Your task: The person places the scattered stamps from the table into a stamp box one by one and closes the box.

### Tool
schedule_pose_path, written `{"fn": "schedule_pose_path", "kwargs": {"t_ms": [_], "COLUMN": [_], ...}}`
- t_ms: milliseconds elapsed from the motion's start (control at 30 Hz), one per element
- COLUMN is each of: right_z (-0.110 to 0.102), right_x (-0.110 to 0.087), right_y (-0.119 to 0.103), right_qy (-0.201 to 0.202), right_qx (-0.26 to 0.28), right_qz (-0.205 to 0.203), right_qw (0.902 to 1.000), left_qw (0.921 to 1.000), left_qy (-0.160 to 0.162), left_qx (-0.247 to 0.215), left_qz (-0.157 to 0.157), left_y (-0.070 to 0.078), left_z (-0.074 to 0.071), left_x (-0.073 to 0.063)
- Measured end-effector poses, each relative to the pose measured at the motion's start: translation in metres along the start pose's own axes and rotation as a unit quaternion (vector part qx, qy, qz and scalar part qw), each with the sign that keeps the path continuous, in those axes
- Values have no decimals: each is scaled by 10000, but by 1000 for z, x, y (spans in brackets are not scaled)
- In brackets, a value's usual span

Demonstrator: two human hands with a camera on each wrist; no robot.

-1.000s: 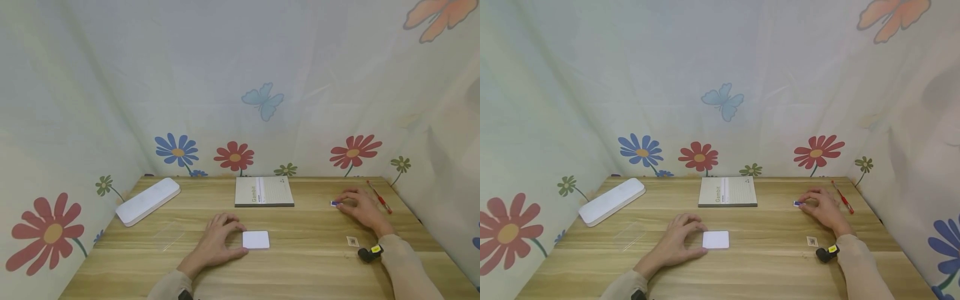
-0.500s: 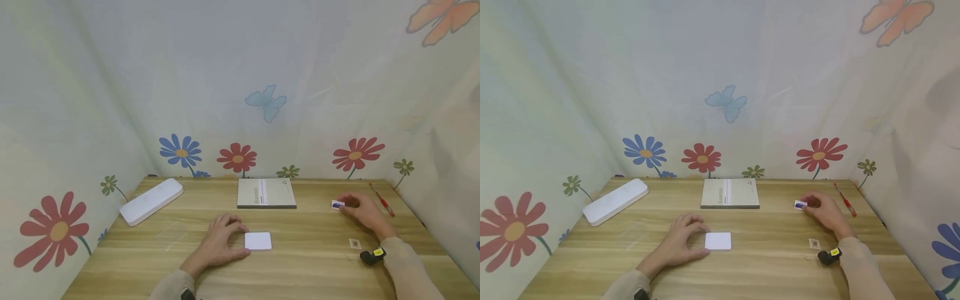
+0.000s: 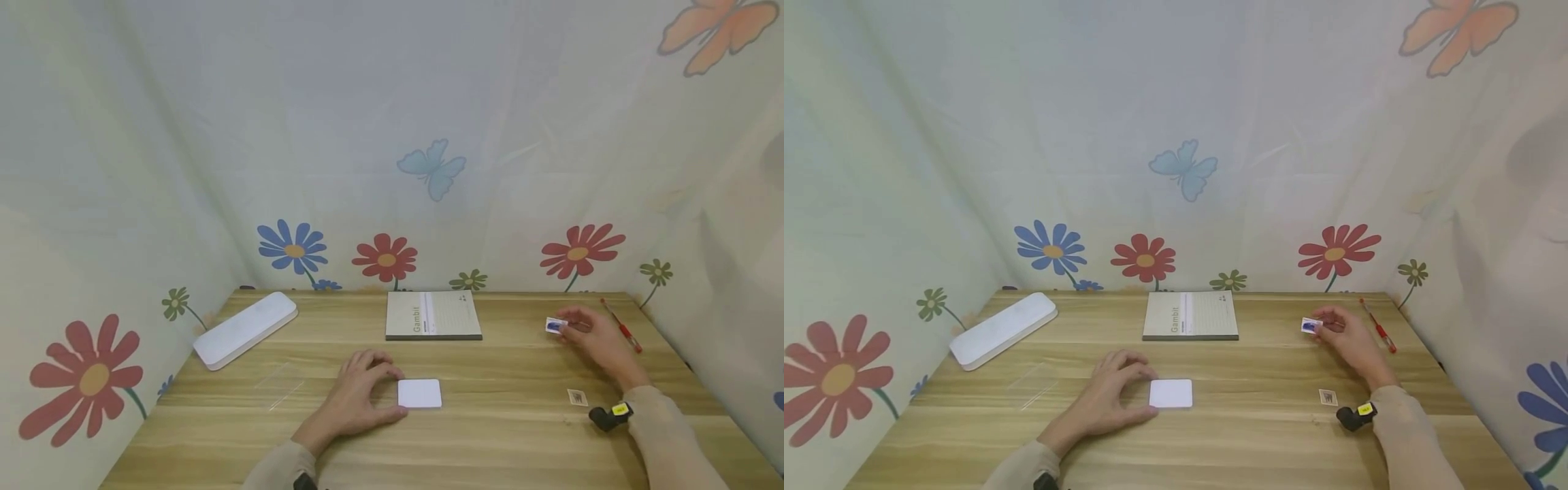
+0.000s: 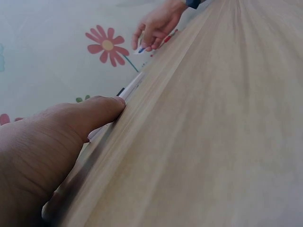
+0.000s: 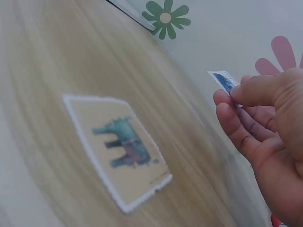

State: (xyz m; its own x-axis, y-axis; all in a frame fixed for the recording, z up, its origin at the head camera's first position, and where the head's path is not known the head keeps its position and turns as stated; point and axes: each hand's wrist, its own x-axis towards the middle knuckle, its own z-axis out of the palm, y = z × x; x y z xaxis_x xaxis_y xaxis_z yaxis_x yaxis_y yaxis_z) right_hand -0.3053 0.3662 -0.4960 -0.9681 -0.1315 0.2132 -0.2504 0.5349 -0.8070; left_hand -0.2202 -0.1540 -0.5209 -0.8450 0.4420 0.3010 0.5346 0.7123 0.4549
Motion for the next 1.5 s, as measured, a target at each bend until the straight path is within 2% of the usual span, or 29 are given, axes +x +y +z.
{"fn": "schedule_pose_path", "kwargs": {"t_ms": [67, 300, 533, 700, 1067, 1300, 1500], "right_z": [0, 0, 0, 4, 18, 30, 40], "right_x": [-1, -2, 1, 2, 2, -1, -4], "right_y": [-3, -16, -36, -48, -64, -75, -85], "right_qy": [-11, 181, 24, -13, -81, -352, -535], "right_qx": [82, -313, 168, 109, 749, 924, 1071], "right_qz": [62, 23, 42, 48, -425, -222, -251], "right_qw": [9999, 9993, 9998, 9999, 9962, 9949, 9925], "left_qw": [10000, 10000, 10000, 10000, 10000, 10000, 9999], "left_qy": [1, -8, -15, -22, -5, -25, -49], "left_qx": [28, 57, -15, -14, -56, -70, -136], "left_qz": [-12, 27, 69, 61, 76, 23, 28], "left_y": [0, -2, -2, -3, -5, -6, -5], "left_z": [0, 3, 0, -1, 1, 2, 2], "left_x": [0, -1, 0, 0, 0, 0, -1]}}
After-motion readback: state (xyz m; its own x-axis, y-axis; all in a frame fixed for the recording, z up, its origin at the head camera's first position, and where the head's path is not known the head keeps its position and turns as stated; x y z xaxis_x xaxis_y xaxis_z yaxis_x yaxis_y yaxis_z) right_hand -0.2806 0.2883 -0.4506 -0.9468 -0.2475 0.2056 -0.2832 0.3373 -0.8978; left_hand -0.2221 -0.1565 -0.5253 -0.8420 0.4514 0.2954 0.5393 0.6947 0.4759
